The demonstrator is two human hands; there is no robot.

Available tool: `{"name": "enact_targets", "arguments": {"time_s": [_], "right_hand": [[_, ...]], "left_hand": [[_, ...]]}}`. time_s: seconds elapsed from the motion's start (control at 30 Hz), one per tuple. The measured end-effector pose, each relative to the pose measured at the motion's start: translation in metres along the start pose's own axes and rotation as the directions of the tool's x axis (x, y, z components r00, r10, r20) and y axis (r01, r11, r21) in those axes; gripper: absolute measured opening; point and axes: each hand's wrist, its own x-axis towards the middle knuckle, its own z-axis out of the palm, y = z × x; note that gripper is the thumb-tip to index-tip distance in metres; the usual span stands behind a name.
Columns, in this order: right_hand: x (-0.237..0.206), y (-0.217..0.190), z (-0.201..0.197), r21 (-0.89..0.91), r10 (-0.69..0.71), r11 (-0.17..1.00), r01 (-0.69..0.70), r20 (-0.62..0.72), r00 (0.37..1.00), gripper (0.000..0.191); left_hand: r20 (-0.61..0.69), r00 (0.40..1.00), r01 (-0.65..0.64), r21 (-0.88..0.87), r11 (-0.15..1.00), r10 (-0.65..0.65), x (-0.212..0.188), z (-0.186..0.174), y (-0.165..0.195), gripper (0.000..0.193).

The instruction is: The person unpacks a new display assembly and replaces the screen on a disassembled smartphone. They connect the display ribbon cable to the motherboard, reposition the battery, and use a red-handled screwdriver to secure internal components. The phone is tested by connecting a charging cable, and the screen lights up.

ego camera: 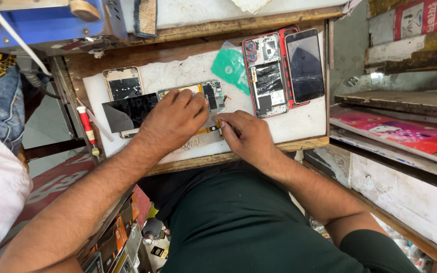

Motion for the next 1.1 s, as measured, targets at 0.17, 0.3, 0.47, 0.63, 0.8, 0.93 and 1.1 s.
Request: {"name": "enact_targets", "arguments": {"time_s": [0.17,0.3,0.47,0.63,0.8,0.93,1.1], "right_hand": [[-0.006,-0.002,0.002,-0.031,-0.068,0.997,0.068,-0.013,0.998,0.017],[-0.008,0.000,0.002,-0.021,-0.051,0.998,0.051,0.000,0.999,0.018],[-0.009,0.001,0.002,0.001,-0.072,0.997,0.072,-0.040,0.997,0.019],[-0.011,0.002,-0.001,0.029,-0.046,0.998,0.047,-0.034,0.998,0.019],[-0.007,0.004,0.000,0.028,-0.057,0.998,0.057,0.000,0.998,0.020],[-0.007,0.000,0.001,-0.116,-0.169,0.980,0.163,-0.038,0.985,0.030],[-0.007,-0.007,0.005,-0.274,-0.181,0.947,0.166,-0.031,0.983,0.045]], "left_hand": [[0.021,0.999,-0.041,-0.037,0.998,0.042,0.003,0.003,0.002,0.022],[-0.030,0.999,-0.032,-0.171,0.985,0.027,-0.001,0.007,-0.011,0.029],[-0.049,0.980,0.162,-0.369,0.915,-0.194,-0.006,0.010,-0.007,0.038],[-0.066,0.962,0.225,-0.368,0.902,-0.267,-0.014,0.013,0.015,0.034],[-0.081,0.962,0.224,-0.321,0.920,-0.262,-0.018,0.017,0.013,0.036],[-0.077,0.964,0.222,-0.297,0.929,-0.255,-0.019,0.018,0.014,0.036],[-0.077,0.957,0.242,-0.329,0.913,-0.281,-0.019,0.019,0.018,0.035]]}}
